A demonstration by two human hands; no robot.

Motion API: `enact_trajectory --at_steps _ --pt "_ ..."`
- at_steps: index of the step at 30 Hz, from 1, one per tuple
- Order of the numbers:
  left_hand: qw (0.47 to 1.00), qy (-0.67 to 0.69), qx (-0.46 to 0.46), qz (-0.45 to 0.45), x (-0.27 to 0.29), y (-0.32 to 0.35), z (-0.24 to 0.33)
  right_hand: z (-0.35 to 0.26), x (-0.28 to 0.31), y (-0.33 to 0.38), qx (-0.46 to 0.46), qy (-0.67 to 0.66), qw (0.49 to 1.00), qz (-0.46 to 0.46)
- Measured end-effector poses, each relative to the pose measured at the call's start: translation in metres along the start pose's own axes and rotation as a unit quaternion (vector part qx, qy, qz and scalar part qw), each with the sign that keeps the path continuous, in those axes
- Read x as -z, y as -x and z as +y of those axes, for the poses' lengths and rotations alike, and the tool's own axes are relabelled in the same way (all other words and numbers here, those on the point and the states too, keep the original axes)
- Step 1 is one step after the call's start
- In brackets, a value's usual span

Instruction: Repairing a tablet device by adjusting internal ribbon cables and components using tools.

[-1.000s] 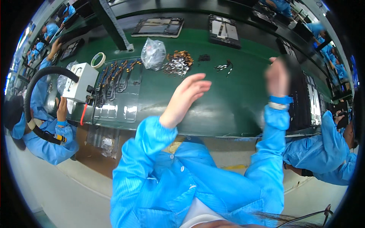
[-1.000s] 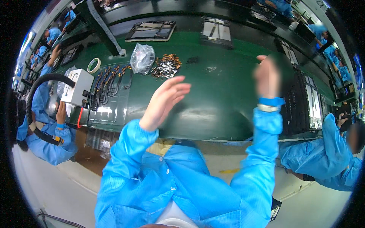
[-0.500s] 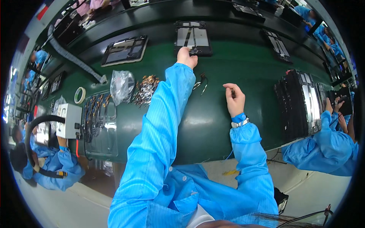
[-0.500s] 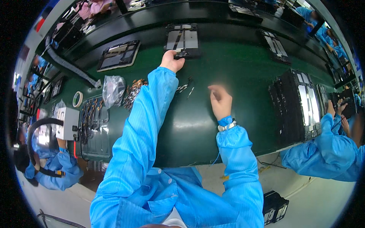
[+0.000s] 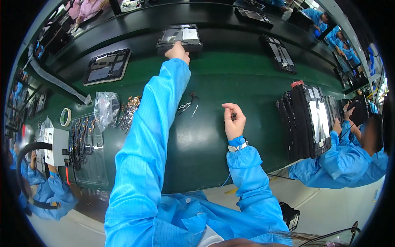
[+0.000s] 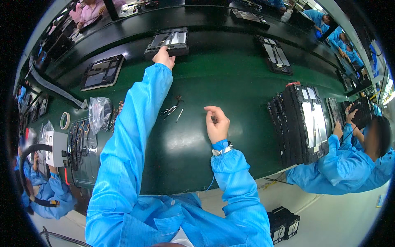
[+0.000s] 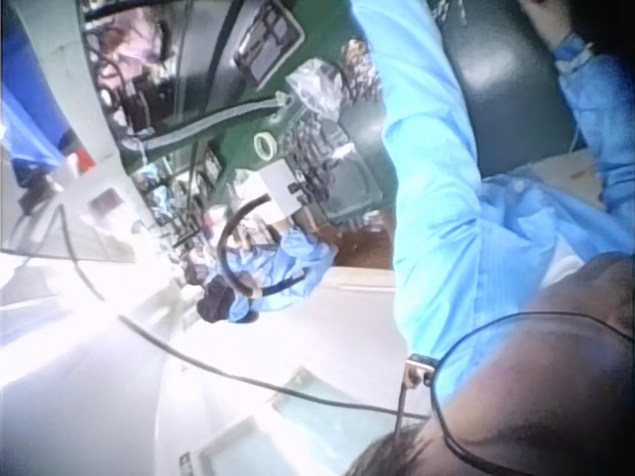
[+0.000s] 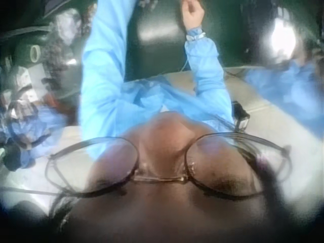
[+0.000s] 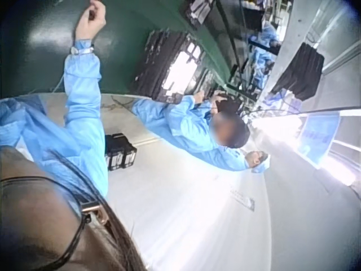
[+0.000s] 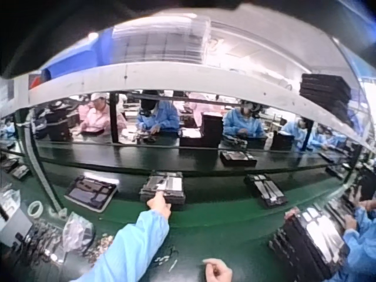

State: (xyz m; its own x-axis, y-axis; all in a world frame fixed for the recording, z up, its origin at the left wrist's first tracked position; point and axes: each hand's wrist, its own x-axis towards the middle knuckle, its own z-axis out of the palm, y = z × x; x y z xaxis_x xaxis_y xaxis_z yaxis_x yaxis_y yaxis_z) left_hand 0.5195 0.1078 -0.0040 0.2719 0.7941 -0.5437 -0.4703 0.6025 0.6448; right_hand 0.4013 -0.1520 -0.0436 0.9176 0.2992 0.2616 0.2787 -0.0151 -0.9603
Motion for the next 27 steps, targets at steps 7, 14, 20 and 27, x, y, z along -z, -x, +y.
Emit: enact_trajectory --at_steps 7,14,20,27 --pt "0.954 -0.014 0.076 -0.289 0.127 0.06 0.119 0.009 0.0 0.005 0.04 -0.027 0.998 0.037" --pt "0.929 -0.193 0.098 -0.301 0.32 0.152 0.219 0.003 0.002 0.008 0.132 -0.001 0.99 0.054" --pt "0.916 -0.277 0.08 -0.279 0.411 0.155 0.225 -0.044 -0.004 0.041 0.078 0.072 0.989 -0.099" --pt "0.871 -0.362 0.078 -0.324 0.415 0.145 0.229 -0.069 -0.018 0.139 0.011 0.231 0.923 -0.307"
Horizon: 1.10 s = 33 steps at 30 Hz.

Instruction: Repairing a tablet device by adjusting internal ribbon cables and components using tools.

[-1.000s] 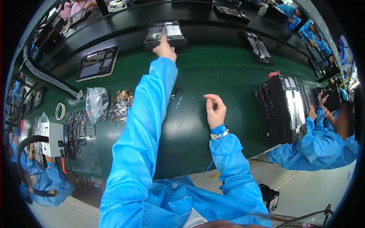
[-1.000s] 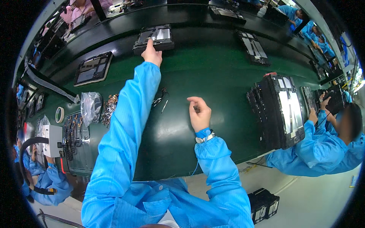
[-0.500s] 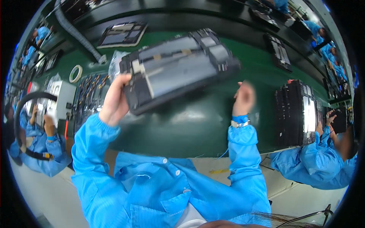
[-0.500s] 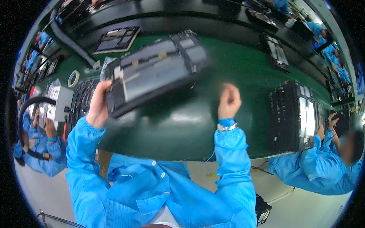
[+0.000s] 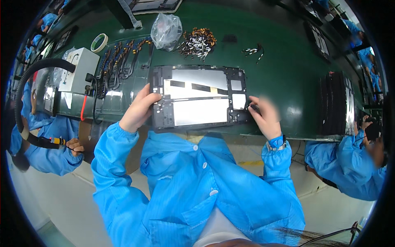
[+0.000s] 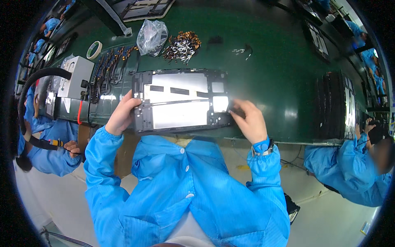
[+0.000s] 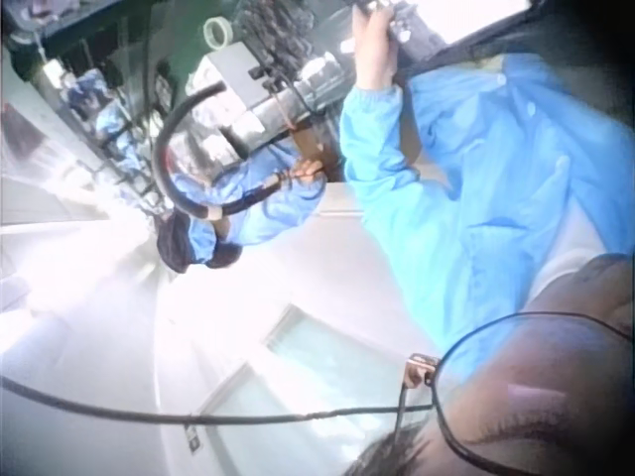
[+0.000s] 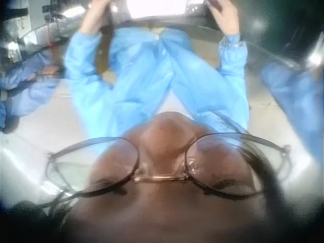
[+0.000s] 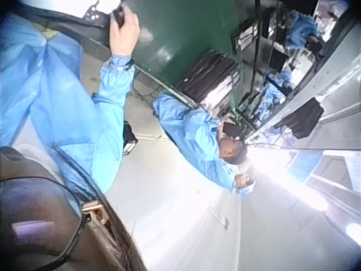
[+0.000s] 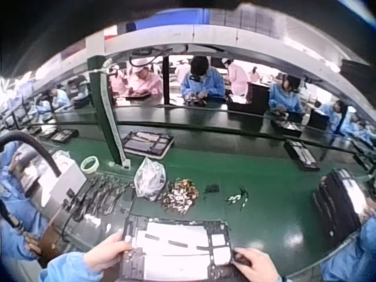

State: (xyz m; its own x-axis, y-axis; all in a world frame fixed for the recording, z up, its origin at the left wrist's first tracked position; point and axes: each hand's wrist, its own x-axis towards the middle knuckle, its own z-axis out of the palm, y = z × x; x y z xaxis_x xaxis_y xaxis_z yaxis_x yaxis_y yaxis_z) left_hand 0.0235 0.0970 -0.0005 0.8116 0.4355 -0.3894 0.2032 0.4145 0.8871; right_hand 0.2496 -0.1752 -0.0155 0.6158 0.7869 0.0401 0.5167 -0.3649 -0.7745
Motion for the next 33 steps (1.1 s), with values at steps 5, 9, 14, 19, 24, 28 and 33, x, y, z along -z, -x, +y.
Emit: enact_trajectory --at_steps 5,9,14,19,24,28,33 --pt "0.98 -0.166 -0.103 0.039 0.002 0.008 -0.018 -0.019 -0.021 0.024 -0.024 0.055 0.998 0.002" --pt "0.791 -0.544 -0.254 0.112 0.0 0.038 -0.031 -0.035 -0.034 0.032 -0.026 0.151 0.988 0.017" --pt "0.828 -0.503 -0.225 0.1 0.013 0.05 -0.034 -0.037 -0.041 0.035 -0.009 0.201 0.979 0.006" --pt "0.85 -0.454 -0.249 0.095 0.021 0.047 -0.039 -0.039 -0.045 0.031 0.006 0.205 0.979 0.016" --pt "0.8 -0.504 -0.304 0.12 0.022 0.043 -0.041 -0.052 -0.044 0.025 -0.009 0.232 0.972 0.024" --pt "0.777 -0.531 -0.32 0.109 0.027 0.048 -0.037 -0.063 -0.018 0.014 -0.028 0.153 0.987 0.033" --pt "0.747 -0.568 -0.338 0.065 0.03 0.035 0.023 -0.118 -0.013 -0.047 0.137 -0.059 0.986 0.072"
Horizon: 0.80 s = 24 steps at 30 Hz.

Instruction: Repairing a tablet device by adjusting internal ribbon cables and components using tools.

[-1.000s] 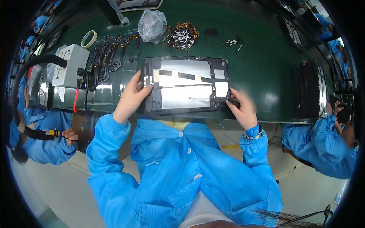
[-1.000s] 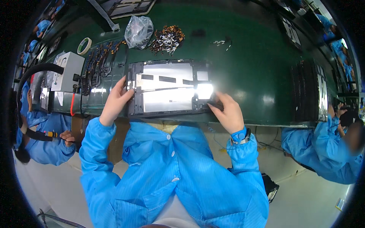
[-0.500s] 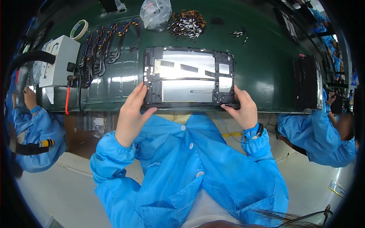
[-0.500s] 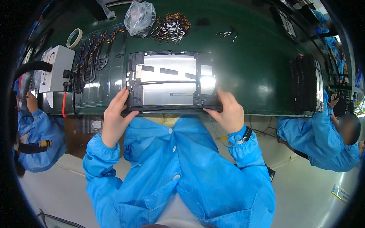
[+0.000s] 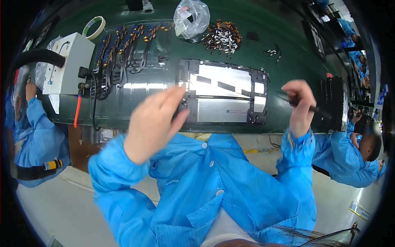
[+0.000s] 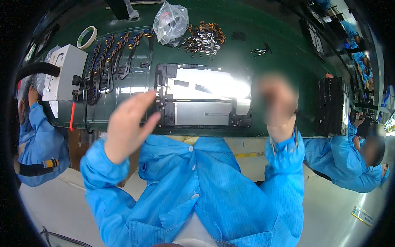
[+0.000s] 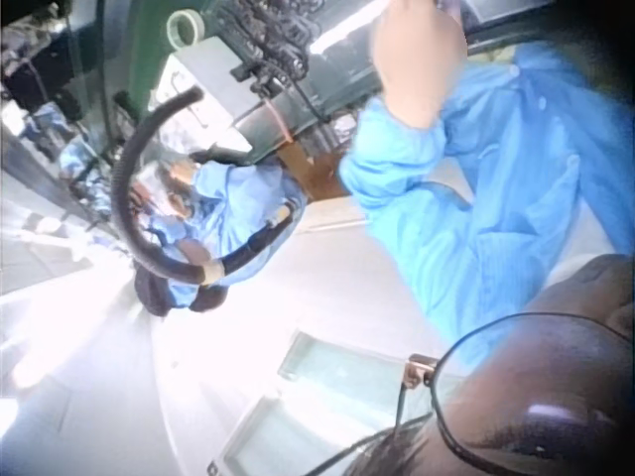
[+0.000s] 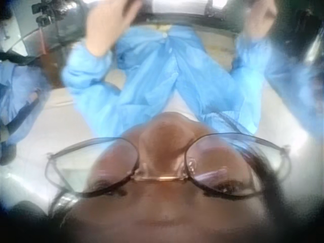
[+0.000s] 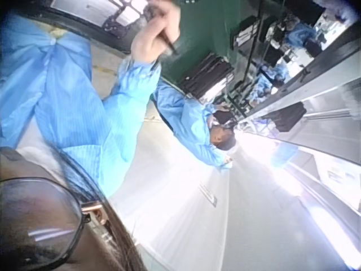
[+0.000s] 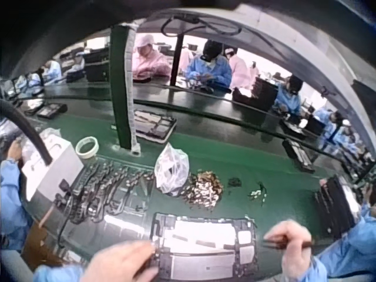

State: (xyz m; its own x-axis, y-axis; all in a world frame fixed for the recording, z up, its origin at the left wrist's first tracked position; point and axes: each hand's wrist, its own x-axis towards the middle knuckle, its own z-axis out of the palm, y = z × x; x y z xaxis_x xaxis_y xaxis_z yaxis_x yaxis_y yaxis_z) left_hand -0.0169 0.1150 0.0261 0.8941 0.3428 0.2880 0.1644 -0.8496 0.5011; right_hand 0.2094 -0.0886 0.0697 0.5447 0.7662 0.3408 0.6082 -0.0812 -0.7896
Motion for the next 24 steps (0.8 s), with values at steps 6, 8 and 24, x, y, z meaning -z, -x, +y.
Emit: enact_trajectory --at_steps 6,8,24 --pt "0.959 -0.225 -0.158 0.067 -0.017 -0.125 -0.082 -0.005 -0.094 -0.135 0.008 -0.249 0.968 -0.025" --pt "0.956 -0.233 -0.177 0.03 -0.033 -0.14 -0.106 0.015 -0.129 -0.161 -0.037 -0.299 0.951 -0.069" --pt "0.969 -0.173 -0.16 -0.078 -0.057 -0.15 -0.12 0.098 -0.158 -0.168 -0.051 -0.048 0.997 -0.018"
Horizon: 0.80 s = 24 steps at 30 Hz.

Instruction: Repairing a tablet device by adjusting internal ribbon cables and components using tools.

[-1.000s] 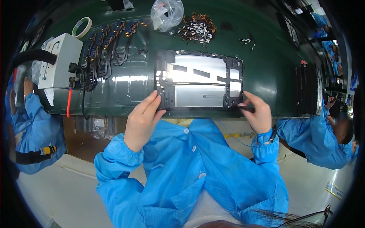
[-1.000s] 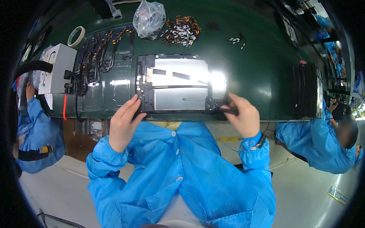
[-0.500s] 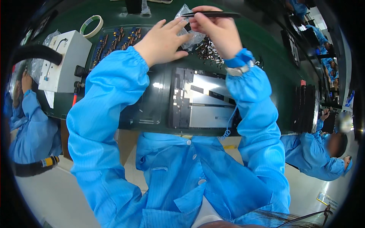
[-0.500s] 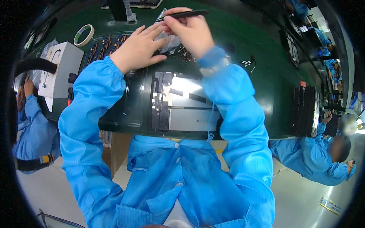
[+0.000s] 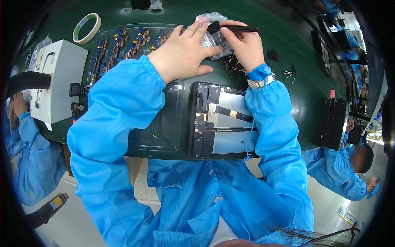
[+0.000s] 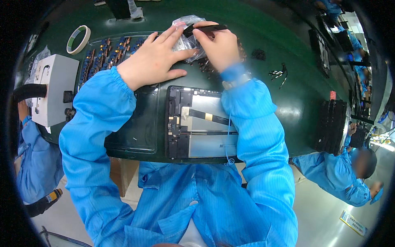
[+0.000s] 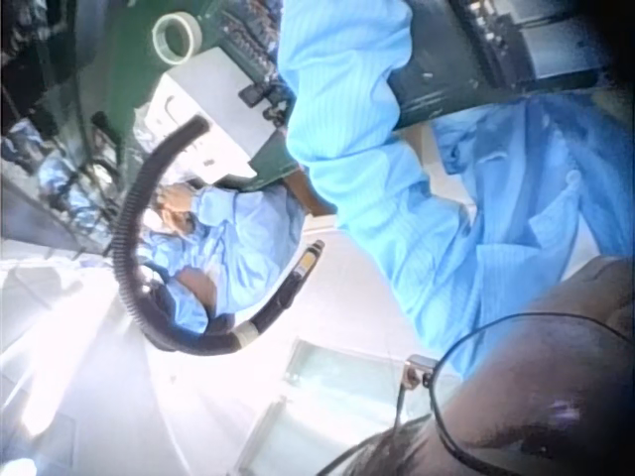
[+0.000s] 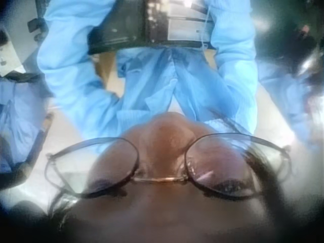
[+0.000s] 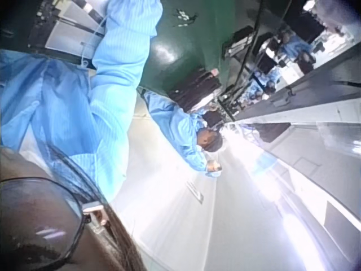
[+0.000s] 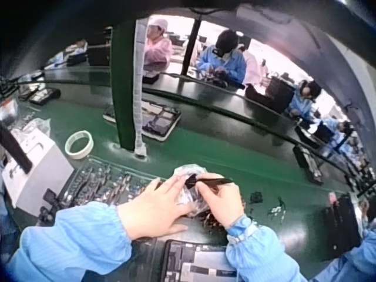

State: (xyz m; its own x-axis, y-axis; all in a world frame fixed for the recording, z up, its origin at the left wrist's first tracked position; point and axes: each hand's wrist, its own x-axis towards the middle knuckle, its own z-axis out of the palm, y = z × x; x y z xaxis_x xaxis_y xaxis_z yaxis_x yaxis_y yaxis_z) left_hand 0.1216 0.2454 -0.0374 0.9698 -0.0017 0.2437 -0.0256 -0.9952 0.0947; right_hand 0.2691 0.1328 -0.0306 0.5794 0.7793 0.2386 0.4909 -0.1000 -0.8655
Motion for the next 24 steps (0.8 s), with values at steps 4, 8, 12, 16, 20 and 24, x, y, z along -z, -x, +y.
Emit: enact_trajectory --at_steps 4,8,12,16,20,24 --pt "1.0 -0.001 -0.003 -0.005 0.0 -0.001 -0.002 -0.004 0.001 0.002 -0.011 0.029 1.0 -0.003" --pt "1.0 -0.013 -0.001 -0.01 -0.001 -0.002 -0.001 -0.001 -0.001 0.003 0.002 0.03 1.0 -0.01" --pt "1.0 -0.016 0.0 -0.019 0.001 -0.002 0.001 -0.001 -0.001 0.004 0.011 0.047 0.999 -0.006" --pt "1.0 -0.022 0.01 -0.009 0.001 0.001 0.003 0.004 -0.002 0.003 0.032 0.033 0.999 0.014" --pt "1.0 -0.026 -0.004 0.007 0.004 0.004 0.001 0.003 -0.001 0.002 0.022 -0.006 1.0 0.014" --pt "0.999 0.024 -0.031 0.004 0.01 0.005 -0.013 0.005 0.0 0.001 0.03 -0.033 0.999 0.021"
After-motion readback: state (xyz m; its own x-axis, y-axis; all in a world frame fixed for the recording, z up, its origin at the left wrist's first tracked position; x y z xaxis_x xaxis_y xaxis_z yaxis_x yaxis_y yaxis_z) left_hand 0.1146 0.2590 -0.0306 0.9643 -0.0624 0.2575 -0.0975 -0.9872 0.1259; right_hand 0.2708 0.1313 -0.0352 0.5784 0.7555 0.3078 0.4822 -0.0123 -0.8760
